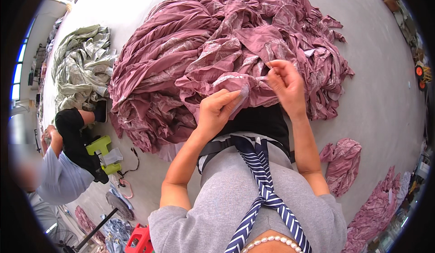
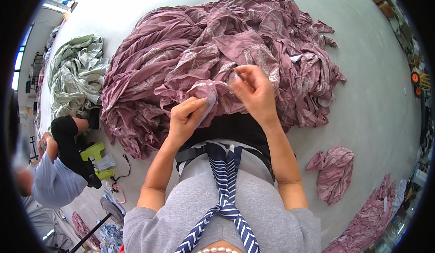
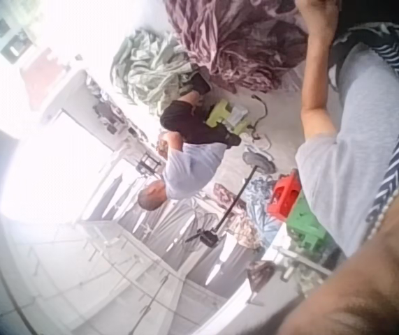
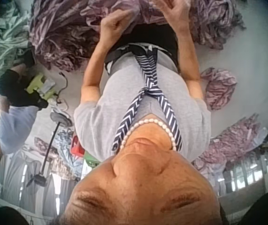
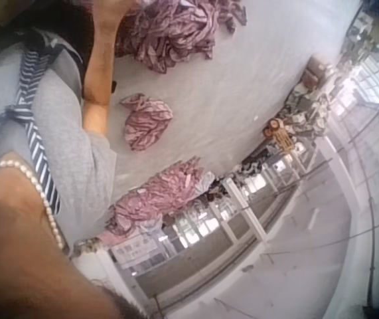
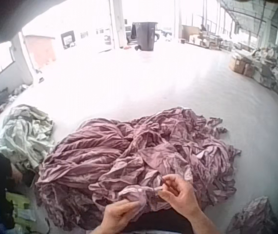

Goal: The person repeatedly picks up pink garments from a large pile, uses a small blade to cut off the attached tags, and places the garments back on the pile. The process is repeated for multiple items.

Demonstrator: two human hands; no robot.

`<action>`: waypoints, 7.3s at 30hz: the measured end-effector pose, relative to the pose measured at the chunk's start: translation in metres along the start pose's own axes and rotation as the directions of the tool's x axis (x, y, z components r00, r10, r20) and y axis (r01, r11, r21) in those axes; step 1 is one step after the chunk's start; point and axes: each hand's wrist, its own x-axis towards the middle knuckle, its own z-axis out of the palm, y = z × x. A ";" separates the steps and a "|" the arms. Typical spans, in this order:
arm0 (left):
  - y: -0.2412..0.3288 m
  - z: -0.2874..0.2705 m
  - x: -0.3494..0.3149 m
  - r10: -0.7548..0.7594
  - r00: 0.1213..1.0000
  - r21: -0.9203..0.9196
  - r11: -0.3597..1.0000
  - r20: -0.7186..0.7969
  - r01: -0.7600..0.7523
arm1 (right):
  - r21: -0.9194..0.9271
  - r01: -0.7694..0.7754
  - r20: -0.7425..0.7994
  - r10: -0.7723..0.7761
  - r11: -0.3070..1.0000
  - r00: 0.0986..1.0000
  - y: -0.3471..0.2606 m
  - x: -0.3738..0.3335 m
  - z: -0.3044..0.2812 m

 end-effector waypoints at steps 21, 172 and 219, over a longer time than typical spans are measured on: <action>-0.005 0.045 -0.026 -0.069 0.991 0.068 0.996 0.114 0.061 | -0.434 0.026 0.246 0.091 0.900 0.965 0.050 0.010 0.004; 0.022 -0.002 0.031 -0.430 0.719 -0.575 0.432 0.546 0.695 | -0.637 0.622 0.430 -0.460 0.455 0.777 -0.012 -0.032 -0.002; -0.036 -0.057 0.052 -0.363 0.863 -0.062 0.911 0.351 0.409 | -0.191 -0.033 0.180 0.068 0.981 0.981 0.019 0.024 -0.048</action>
